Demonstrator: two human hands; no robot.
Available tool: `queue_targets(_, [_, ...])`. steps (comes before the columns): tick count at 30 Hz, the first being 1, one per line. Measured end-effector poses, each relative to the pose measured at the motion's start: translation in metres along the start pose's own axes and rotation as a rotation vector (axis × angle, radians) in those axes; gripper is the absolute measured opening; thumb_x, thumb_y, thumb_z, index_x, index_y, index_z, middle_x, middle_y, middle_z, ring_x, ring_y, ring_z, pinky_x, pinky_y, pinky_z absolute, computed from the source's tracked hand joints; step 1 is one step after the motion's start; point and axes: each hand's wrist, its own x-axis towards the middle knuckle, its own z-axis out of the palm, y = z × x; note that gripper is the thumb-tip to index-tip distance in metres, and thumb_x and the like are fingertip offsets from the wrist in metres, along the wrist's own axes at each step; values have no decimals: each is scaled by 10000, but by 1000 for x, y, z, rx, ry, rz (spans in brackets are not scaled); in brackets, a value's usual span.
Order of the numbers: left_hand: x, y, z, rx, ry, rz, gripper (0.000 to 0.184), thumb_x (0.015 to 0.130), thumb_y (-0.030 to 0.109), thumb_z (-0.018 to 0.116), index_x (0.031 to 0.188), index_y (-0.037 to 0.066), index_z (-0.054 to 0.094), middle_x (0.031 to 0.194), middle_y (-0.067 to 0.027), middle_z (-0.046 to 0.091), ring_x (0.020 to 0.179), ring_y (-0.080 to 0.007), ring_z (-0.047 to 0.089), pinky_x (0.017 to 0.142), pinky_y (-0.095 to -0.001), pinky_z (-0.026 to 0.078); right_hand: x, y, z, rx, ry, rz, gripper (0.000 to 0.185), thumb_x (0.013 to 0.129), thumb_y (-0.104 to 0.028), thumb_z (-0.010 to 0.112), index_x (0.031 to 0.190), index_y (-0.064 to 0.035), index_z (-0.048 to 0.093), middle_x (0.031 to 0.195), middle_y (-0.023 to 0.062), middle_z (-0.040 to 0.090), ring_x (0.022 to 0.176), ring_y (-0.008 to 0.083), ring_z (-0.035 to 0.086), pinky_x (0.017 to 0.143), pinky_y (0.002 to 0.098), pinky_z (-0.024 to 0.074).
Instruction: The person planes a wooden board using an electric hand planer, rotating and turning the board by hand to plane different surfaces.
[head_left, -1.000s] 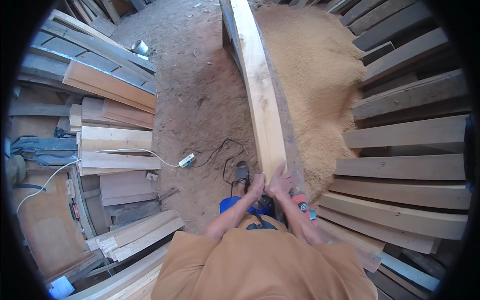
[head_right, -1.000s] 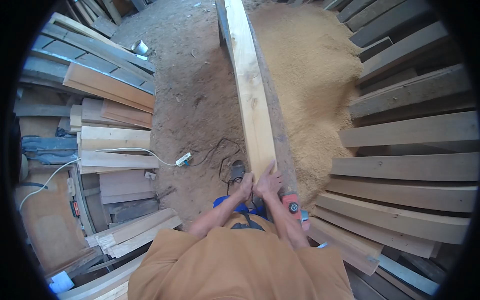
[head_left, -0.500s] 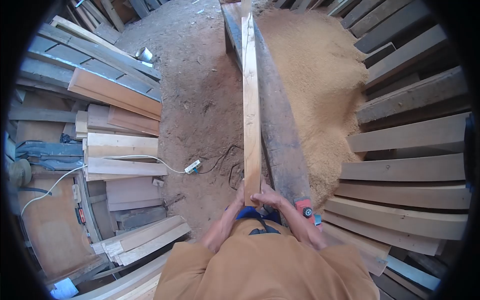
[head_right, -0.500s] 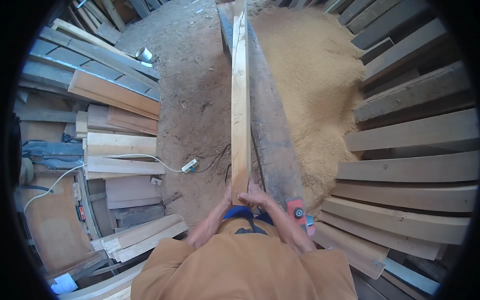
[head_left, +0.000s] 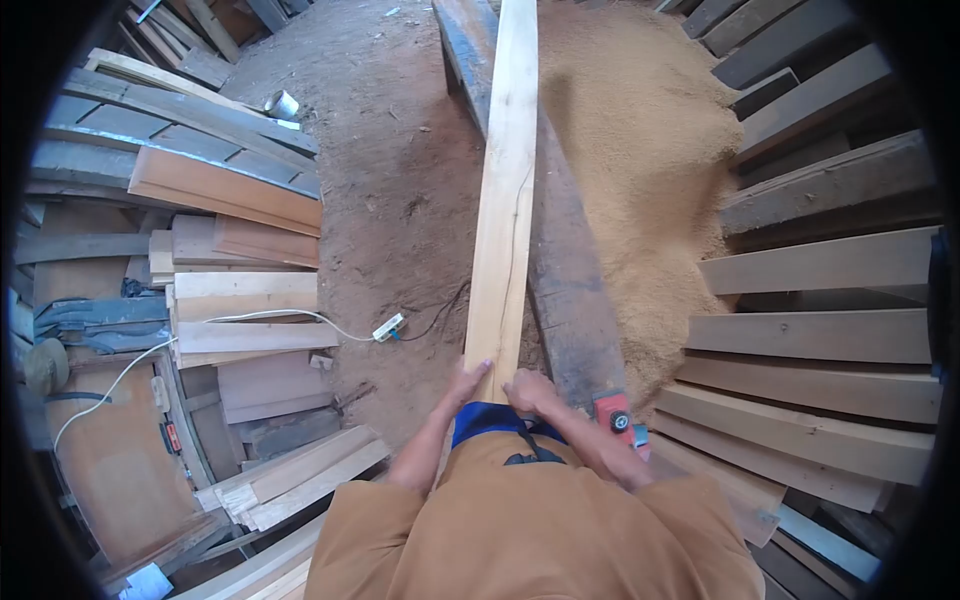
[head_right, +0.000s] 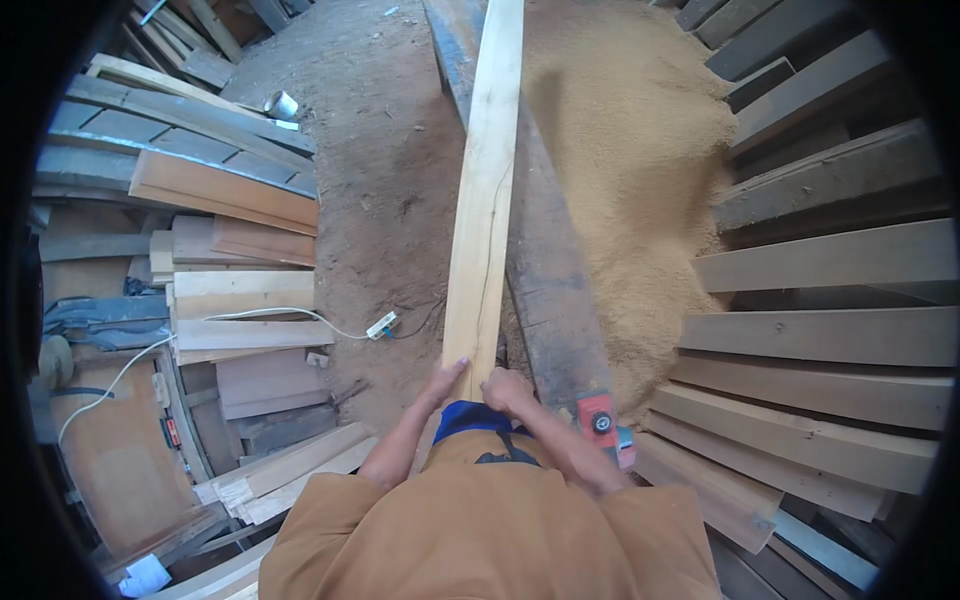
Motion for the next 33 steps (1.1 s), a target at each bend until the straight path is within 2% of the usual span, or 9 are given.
queue_targets(4, [-3, 5, 2, 81, 41, -101, 493, 954, 360, 727, 1244, -33, 656, 1120, -136, 733, 1009, -200, 691, 887, -368, 558, 3, 12, 3, 41, 0, -17, 522, 953, -431, 622, 1071, 67, 728, 1112, 316, 703, 1097, 468, 673, 932, 541, 532])
queue_targets(6, [0, -7, 16, 14, 93, -16, 495, 956, 377, 718, 1232, -30, 658, 1108, -160, 735, 1017, -227, 700, 888, -379, 561, 2, 18, -2, 54, 36, -2, 490, 944, -429, 641, 1009, 45, 748, 1083, 307, 713, 1079, 468, 678, 918, 539, 533])
queue_targets(11, [13, -62, 58, -8, 194, -75, 501, 960, 402, 710, 1225, -21, 669, 1112, -169, 742, 998, -253, 715, 873, -412, 569, -9, 42, -23, 87, 0, 52, 464, 939, -422, 648, 1027, 21, 752, 1097, 304, 711, 1098, 456, 676, 932, 534, 526])
queue_targets(15, [-12, 15, 81, 79, 89, -16, 573, 932, 496, 721, 1214, -1, 684, 1051, -198, 751, 1005, -291, 726, 880, -424, 561, -19, 70, -30, 82, 71, 98, 493, 959, -438, 619, 1072, 26, 743, 1129, 305, 703, 1137, 452, 662, 958, 537, 514])
queue_targets(16, [0, -16, 88, 182, 131, -56, 652, 915, 552, 717, 1243, -9, 654, 1086, -206, 743, 1029, -319, 722, 890, -425, 557, -19, 77, -30, 86, 86, 108, 510, 974, -444, 608, 1086, 36, 736, 1148, 310, 697, 1140, 456, 660, 958, 536, 517])
queue_targets(25, [19, -53, 106, -125, 117, -139, 787, 926, 645, 659, 1256, -65, 578, 1155, -223, 705, 1029, -300, 708, 883, -402, 557, -24, 80, -6, 206, 220, 160, 571, 985, -461, 581, 1176, 66, 697, 1186, 338, 681, 1153, 477, 654, 1005, 517, 502])
queue_targets(28, [-11, -5, 104, -210, 52, -172, 762, 956, 611, 647, 1286, -71, 569, 1176, -195, 699, 1014, -275, 706, 867, -386, 561, -38, 84, -2, 450, 306, 92, 572, 987, -450, 591, 1154, 87, 695, 1152, 324, 701, 1127, 433, 683, 982, 477, 516])
queue_targets(31, [-39, 63, 98, -370, -23, -38, 716, 988, 549, 639, 1332, -73, 548, 1207, -171, 686, 1026, -249, 703, 875, -379, 573, -77, 60, -36, 636, 412, -120, 577, 994, -437, 596, 1122, 119, 687, 1090, 292, 719, 1042, 360, 708, 929, 442, 527])
queue_targets(33, [-62, 133, 77, -507, -212, -76, 670, 1007, 482, 640, 1382, -60, 517, 1236, -159, 673, 1066, -240, 694, 915, -380, 580, -107, 37, -71, 651, 454, -163, 566, 1006, -426, 587, 1110, 120, 687, 1046, 247, 731, 966, 302, 704, 876, 424, 530])
